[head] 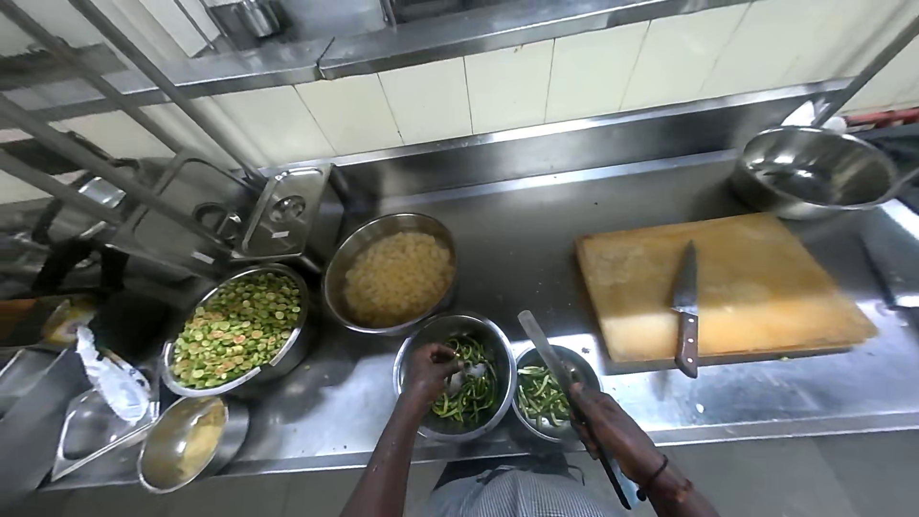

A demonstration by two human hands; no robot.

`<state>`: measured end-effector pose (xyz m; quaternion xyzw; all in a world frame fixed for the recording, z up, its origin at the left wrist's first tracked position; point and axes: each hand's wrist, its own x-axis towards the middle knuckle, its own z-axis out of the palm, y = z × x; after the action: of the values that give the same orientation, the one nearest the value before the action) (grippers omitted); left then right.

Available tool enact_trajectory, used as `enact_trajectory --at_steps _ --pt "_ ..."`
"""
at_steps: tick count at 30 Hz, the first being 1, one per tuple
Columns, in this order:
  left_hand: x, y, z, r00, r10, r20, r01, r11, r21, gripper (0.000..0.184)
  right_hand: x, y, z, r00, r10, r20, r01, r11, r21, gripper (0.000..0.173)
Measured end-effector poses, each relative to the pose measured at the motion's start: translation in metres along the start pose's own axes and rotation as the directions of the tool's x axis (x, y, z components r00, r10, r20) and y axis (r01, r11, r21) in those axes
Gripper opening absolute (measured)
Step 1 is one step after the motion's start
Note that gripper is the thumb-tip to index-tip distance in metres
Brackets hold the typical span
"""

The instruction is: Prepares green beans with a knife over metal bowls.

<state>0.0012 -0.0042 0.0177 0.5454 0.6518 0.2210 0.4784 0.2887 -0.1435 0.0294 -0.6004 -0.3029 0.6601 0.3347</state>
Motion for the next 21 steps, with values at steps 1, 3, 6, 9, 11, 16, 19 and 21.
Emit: enact_trajectory --at_steps 1,3,6,9,11,16,19,21 --pt "0.000 -0.001 0.000 1.000 0.017 -0.003 -0.017 1.000 -0.018 0.023 0.000 -0.001 0.001 1.000 -0.008 0.001 0.008 1.000 -0.015 0.044" --pt "-0.005 0.001 0.003 0.999 0.037 0.025 -0.033 0.989 -0.146 0.017 0.000 -0.003 0.002 0.999 -0.033 0.003 0.033 0.997 -0.073 0.036" --pt "-0.018 0.011 0.011 0.992 0.037 0.121 0.015 0.916 -0.402 0.015 -0.002 -0.005 0.005 0.997 -0.075 0.031 0.080 0.962 -0.261 0.029" --pt "-0.027 0.019 0.024 0.977 0.076 0.197 0.038 0.854 -0.519 0.012 -0.005 -0.009 0.011 0.990 -0.135 0.040 0.137 0.863 -0.486 0.033" --pt "-0.032 0.025 0.031 0.965 0.112 0.238 0.040 0.831 -0.554 0.009 -0.009 -0.012 0.018 0.983 -0.179 0.034 0.163 0.788 -0.594 0.037" --pt "-0.041 0.036 0.038 0.943 0.164 0.290 0.051 0.790 -0.611 0.010 -0.019 -0.023 0.029 0.973 -0.230 0.021 0.165 0.628 -0.761 0.038" --pt "-0.042 0.038 0.038 0.944 0.166 0.285 0.042 0.798 -0.602 0.009 -0.020 -0.024 0.029 0.973 -0.230 0.029 0.166 0.606 -0.778 0.038" --pt "-0.041 0.038 0.038 0.947 0.161 0.280 0.039 0.803 -0.594 0.009 -0.020 -0.025 0.029 0.974 -0.222 0.032 0.162 0.599 -0.784 0.038"
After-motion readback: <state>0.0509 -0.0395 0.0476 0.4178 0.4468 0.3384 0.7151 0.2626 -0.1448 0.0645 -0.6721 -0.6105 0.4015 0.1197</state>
